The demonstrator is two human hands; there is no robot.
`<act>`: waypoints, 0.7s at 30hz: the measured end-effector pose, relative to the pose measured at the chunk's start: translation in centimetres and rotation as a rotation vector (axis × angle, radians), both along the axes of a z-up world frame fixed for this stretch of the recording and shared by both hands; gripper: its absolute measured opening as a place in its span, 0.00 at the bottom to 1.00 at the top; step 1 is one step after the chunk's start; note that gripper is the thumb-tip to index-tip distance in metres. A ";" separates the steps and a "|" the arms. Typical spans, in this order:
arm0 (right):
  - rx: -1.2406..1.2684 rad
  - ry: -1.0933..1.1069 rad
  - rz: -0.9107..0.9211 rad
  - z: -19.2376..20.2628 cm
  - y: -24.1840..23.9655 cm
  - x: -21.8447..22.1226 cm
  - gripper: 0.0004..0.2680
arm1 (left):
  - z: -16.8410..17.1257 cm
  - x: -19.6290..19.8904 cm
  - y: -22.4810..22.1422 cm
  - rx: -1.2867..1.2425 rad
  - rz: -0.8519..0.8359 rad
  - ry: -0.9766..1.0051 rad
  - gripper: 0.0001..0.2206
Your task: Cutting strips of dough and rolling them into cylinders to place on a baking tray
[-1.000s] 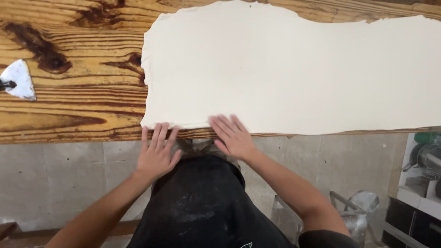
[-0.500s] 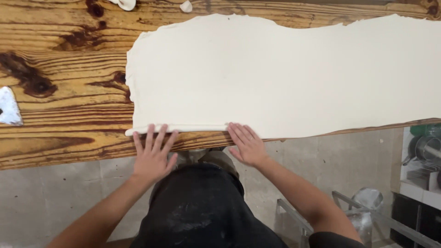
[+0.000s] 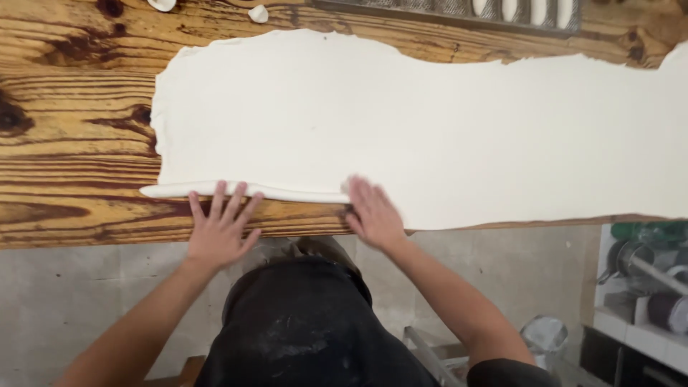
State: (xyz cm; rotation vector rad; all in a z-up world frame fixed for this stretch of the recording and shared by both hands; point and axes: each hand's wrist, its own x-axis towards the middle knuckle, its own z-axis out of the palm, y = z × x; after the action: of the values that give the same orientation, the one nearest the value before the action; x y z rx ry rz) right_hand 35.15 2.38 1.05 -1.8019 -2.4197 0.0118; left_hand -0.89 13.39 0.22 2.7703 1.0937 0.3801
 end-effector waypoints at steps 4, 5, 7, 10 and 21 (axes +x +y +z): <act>-0.246 0.025 -0.229 2.4 3.2 4.8 0.31 | 0.8 2.5 0.1 -0.023 0.073 -0.019 0.32; -0.282 0.013 -0.224 2.9 2.7 5.0 0.29 | 1.0 3.3 -0.2 0.008 0.065 -0.019 0.32; -0.315 -0.005 -0.189 1.8 -0.2 5.1 0.28 | 1.1 5.2 -1.2 0.045 0.087 -0.018 0.33; -0.125 -0.051 0.066 -1.6 -3.6 6.6 0.31 | 0.5 8.3 -3.0 0.086 0.032 -0.034 0.32; -0.152 0.003 -0.037 -0.3 -7.2 9.7 0.29 | 1.3 15.3 -5.9 0.012 -0.095 -0.130 0.33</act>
State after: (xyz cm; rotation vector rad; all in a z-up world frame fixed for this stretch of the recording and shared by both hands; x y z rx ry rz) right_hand 44.84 -4.86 0.70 -1.9071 -2.4433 0.1998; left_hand 14.38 7.50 1.57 2.7503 0.9293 0.5474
